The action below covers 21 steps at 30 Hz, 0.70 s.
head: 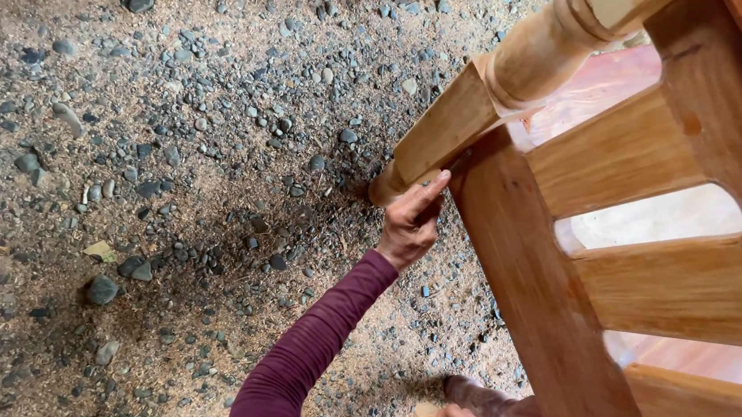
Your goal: The person applies wood filler to gaps and holes in a wooden chair using a putty knife and a wooden spatula.
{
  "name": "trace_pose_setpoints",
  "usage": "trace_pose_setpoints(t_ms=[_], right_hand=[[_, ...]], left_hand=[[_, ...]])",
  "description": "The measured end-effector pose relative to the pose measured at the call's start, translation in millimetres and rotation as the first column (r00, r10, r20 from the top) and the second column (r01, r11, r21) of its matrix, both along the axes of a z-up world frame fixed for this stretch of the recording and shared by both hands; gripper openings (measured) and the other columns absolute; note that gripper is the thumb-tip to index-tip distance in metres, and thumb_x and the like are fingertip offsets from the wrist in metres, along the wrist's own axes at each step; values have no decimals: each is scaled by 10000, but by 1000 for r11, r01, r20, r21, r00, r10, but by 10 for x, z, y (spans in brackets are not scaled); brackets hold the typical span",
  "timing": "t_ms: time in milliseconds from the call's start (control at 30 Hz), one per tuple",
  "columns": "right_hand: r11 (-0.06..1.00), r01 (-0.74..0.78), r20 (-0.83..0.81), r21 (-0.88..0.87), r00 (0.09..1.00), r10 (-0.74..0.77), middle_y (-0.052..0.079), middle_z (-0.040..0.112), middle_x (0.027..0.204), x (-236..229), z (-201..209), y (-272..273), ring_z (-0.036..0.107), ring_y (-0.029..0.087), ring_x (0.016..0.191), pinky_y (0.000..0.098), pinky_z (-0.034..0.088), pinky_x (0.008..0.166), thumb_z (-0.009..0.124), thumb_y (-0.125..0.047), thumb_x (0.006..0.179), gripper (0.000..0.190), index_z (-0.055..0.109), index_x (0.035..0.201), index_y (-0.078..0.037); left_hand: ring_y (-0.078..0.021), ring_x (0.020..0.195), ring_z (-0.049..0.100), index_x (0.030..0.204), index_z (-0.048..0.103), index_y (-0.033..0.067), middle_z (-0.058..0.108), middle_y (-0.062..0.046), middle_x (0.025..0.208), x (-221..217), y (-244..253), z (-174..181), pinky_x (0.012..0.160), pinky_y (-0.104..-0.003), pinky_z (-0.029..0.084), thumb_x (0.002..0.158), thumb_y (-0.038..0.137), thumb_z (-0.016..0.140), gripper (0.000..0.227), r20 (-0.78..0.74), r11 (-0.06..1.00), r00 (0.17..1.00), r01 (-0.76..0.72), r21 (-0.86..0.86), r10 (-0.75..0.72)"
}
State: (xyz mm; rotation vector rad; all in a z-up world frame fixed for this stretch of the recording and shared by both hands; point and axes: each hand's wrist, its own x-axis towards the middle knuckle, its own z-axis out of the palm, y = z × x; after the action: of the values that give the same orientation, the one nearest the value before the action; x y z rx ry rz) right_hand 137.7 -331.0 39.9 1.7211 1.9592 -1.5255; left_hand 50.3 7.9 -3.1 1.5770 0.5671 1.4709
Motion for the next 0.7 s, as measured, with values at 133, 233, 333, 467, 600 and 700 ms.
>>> trace_pose_setpoints(t_ms=[133,233,333,467,600,700], right_hand=[[1000,1,20,-11,1000,-1,72,527,1196,22,-56,-28,570,277,1223,415,434,1056,557,-311,977,331,628,1298,-269],[1000,-1,-5,9,1000,1,76,529,1202,27,-55,-25,573,284,1224,419,437,1051,561,-309,978,333,630,1301,-265],[1000,10,-26,5,1000,-10,73,535,1213,29,-13,4,572,280,1239,414,444,1054,549,-297,987,320,635,1293,-262],[1000,22,5,-16,1000,-22,70,533,1209,58,-30,9,565,277,1237,408,437,1057,555,-296,977,333,639,1299,-270],[1000,24,-6,5,1000,-24,78,535,1193,51,47,61,570,267,1224,393,428,1060,566,-252,953,357,641,1302,-243],[999,19,-53,28,998,-17,89,546,1191,-18,170,123,576,266,1215,378,435,1054,596,-219,930,382,635,1309,-208]], left_hand=[[-59,726,609,1480,543,206,657,32,869,163,51,-250,695,-262,618,1004,-24,578,530,67,996,995,82,-40,-80],[-67,775,648,1483,548,218,683,20,901,235,53,-309,744,-257,638,1025,-28,601,522,96,995,992,88,-39,-84],[-71,751,629,1458,568,186,685,-4,901,169,34,-232,719,-249,594,970,-48,606,543,107,977,985,150,-149,-134],[-155,1033,679,1446,576,158,709,-97,1152,96,52,0,906,-289,564,965,-69,656,538,226,989,968,131,-71,-112],[-136,901,631,1381,613,154,656,-64,1021,172,210,-202,801,-284,573,923,-91,636,520,236,993,966,113,-32,-102],[-100,777,609,1414,613,156,652,-2,886,134,257,-345,726,-263,576,946,-95,636,532,169,990,977,136,-25,-130]])
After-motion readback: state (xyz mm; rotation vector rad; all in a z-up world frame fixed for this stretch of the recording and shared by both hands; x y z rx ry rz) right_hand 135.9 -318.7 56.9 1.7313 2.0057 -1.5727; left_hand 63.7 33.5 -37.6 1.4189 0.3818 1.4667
